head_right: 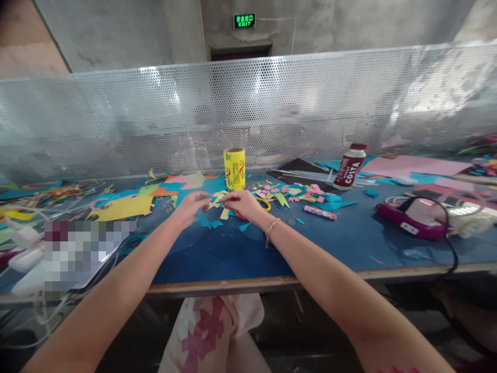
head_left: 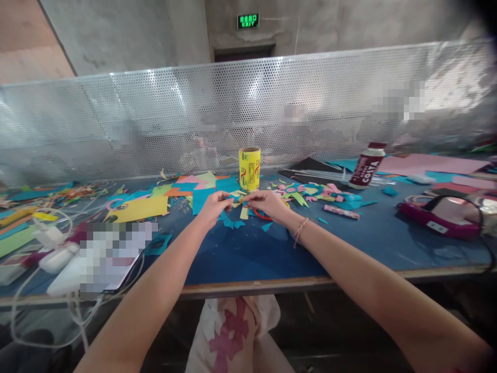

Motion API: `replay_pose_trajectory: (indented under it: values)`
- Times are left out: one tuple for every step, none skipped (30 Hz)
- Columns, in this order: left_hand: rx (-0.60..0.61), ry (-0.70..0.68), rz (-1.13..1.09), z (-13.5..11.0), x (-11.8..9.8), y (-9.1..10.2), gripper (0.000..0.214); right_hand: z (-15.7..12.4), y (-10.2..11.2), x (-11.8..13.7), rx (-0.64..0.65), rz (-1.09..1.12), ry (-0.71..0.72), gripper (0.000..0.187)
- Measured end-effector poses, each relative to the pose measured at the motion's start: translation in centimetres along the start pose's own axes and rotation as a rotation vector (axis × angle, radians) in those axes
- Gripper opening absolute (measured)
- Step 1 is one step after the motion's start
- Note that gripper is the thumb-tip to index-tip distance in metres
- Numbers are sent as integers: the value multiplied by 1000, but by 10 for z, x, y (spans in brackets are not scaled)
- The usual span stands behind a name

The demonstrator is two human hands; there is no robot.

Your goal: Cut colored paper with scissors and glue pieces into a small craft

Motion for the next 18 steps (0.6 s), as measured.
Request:
replay_pose_trajectory:
  values:
    - [-2,-1,0,0,0,0,22,0,0,0,-2,-12,12,17]
    - [-5,-1,0,1,0,0,21,0,0,1,-3,-13,19,17]
    - [-7,-2,3,1,0,1,21,0,0,1,-4,-5,22,16]
    - [-8,-3,9,1,0,1,21,-1,0,1,-3,7,21,16]
    - [-7,-4,16,1,0,1,20,-1,-1,2,-5,15,19,15]
    - [-6,-5,21,1,0,1,19,-1,-1,2,-7,12,19,15]
    - [-5,-6,25,1,0,1,19,-1,-1,3,-9,-5,23,15]
    - [-3,-7,25,1,-1,1,18,-1,-1,3,-9,-30,31,15]
    - [-2,-7,23,1,-1,0,17,-1,-1,4,-10,-53,38,17]
    - [0,-7,18,0,-1,0,17,-1,-1,4,-12,-67,41,18]
    - [1,-7,12,0,-1,0,17,-1,-1,4,-11,-71,41,19]
    - [1,-6,7,0,-1,0,17,0,0,3,-9,-68,40,20]
    - [1,-4,3,0,-1,-1,17,0,0,3,-11,-63,39,20]
    - [0,0,3,1,0,-1,18,0,0,2,-13,-57,38,22]
    - [2,7,4,1,0,-1,18,0,0,2,-16,-53,38,23]
    - [6,15,6,1,0,-1,18,0,1,2,-19,-51,42,24]
    - [13,25,10,1,1,-1,17,1,1,1,-20,-52,47,24]
    - [19,38,16,1,1,-1,17,1,1,1,-20,-57,53,25]
Point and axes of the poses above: each hand's wrist, its own z-axis towards the middle knuckle, its own y-axis out of the back of the hand, x = y × z, the point moved 3 cm from there along z, towards the middle knuckle, and after that the axes turned 8 degrees about y, right-handed, at the moved point
